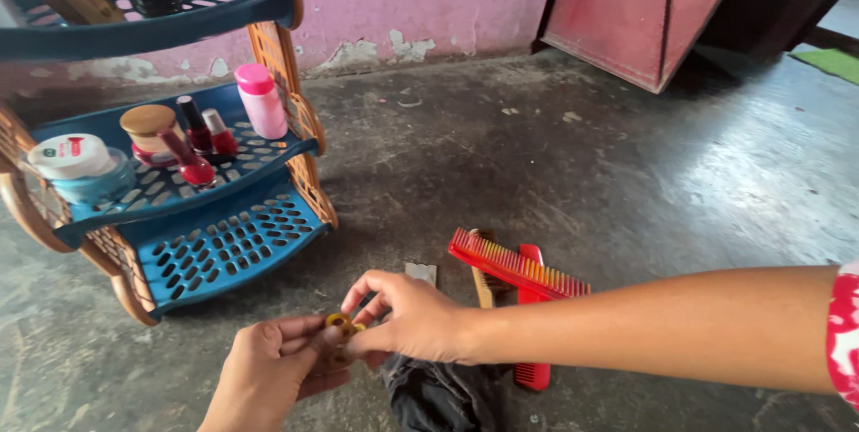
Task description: The person wipes several cosmetic bottles and jars with a dark cloth and places them onto a three-tiered plastic rack. They handle nail polish, a green bottle, and small jars one by one, arranging them on the shelves.
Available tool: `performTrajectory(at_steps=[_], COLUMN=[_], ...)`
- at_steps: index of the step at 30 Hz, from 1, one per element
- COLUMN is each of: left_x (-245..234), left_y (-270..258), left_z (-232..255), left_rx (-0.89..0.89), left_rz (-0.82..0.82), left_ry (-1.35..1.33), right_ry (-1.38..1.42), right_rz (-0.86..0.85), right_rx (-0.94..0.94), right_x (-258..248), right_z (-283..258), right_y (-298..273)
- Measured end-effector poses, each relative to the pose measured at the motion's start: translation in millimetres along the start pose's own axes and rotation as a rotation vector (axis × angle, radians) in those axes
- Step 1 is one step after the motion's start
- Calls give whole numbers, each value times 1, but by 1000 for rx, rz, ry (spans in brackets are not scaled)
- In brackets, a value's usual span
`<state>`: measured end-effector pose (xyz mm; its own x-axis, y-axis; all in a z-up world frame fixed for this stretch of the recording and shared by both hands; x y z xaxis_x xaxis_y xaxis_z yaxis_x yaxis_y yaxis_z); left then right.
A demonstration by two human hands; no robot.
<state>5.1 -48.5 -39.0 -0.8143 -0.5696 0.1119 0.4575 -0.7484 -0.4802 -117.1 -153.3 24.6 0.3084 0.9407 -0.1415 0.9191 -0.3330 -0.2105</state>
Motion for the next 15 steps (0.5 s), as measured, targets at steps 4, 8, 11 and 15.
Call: performTrajectory(at_steps=[4,8,11,15], left_x=[22,26,10,-20], left_y=[4,20,20,10], left_z=[8,31,70,141], left_rx=[43,145,363,665], left_rz=[-21,16,31,219], left_ry=[41,-31,-127,417], right_ry=[115,158,146,156], right_rz=[-42,-41,-44,8], right_rx=[36,-69,-196,-437], right_x=[-20,-40,-46,-45], right_z=[7,-22,-68,-138], right_y=[-7,3,2,14])
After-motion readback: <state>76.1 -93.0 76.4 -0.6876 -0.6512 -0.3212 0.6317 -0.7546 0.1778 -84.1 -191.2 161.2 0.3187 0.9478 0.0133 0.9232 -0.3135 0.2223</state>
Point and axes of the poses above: each hand's wrist, its own y-axis towards the middle knuckle, its own x-axis out of the palm, z = x × y, the point moved 8 cm from there along y, towards the middle knuckle, and after that the axes turned 2 degrees about -x, right-handed, at the moved point
